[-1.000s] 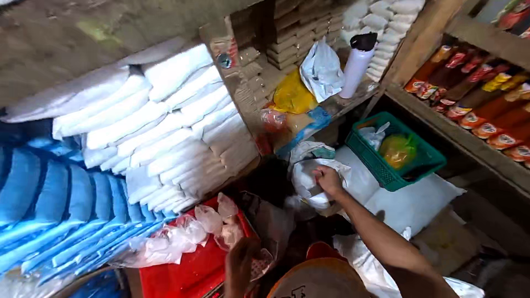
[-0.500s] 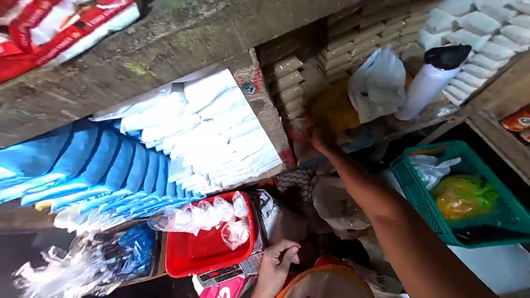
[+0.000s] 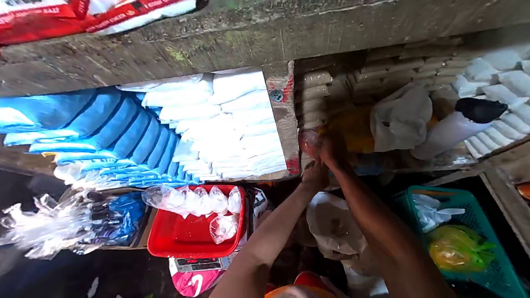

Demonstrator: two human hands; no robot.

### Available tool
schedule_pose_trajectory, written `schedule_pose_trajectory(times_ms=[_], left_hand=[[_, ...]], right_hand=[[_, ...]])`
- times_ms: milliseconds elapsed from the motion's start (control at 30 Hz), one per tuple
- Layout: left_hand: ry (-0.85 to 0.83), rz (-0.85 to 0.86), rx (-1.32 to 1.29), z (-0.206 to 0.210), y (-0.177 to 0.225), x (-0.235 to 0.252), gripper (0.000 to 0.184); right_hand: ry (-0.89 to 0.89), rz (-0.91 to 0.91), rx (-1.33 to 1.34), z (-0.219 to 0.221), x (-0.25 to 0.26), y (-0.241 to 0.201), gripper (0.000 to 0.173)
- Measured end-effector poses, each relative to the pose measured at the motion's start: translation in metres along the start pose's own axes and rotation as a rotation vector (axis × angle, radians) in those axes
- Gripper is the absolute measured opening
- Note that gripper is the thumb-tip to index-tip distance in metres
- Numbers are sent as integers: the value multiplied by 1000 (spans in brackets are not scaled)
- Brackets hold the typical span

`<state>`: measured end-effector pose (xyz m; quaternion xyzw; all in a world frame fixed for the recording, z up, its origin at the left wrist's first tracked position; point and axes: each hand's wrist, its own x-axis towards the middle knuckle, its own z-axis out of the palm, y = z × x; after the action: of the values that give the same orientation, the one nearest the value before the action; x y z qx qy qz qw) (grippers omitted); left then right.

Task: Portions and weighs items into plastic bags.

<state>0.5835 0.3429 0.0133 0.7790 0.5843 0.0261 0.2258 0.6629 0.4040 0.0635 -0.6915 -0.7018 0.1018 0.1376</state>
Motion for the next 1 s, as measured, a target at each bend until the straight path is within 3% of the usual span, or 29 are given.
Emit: schedule_pose_trajectory(times_ms=[133,167,267,333,400,467,533,667,733,767,800,900,933,1000], left_hand=[[54,-150,-68,4,-3,28,98],[44,-163,-88,3,-2,31,98],[63,-192,-101,11,-6,43,74],[68,-164,-82,9,-10,50,84],[102,-96,-135,3,-12,41,76],[165,-21,-270,-7,-11,0,57],[195,2,-348,-10,-15,-45,53],[368,371,-757,22,-50,-143,90],[335,416,-803,29,-60,-180,114],[302,373,-782,31,-66,-197,116],[266,321,-761,31,-74,-211,107],[237,155,-869,34,-104,-250,39],[240,109,-924,32,-115,-263,25],[277,55,-970,21,-140,-292,21]], right_hand=[[151,-68,-34,10,-1,26,25],[205,-74,-6,8,-3,33,26],[297,23,173,-21,-17,42,26],[410,97,309,-49,-34,44,28],[525,42,368,-73,-61,56,32],[541,-78,355,-87,-96,75,34],[453,-195,288,-82,-128,87,36],[-58,-393,185,-40,-188,65,35],[-304,-501,261,-16,-207,33,28],[-372,-562,303,-6,-213,16,26],[-417,-618,338,4,-216,-2,25],[-531,-715,436,23,-212,-44,27],[-585,-698,466,26,-211,-57,28],[-738,-609,492,21,-211,-88,31]])
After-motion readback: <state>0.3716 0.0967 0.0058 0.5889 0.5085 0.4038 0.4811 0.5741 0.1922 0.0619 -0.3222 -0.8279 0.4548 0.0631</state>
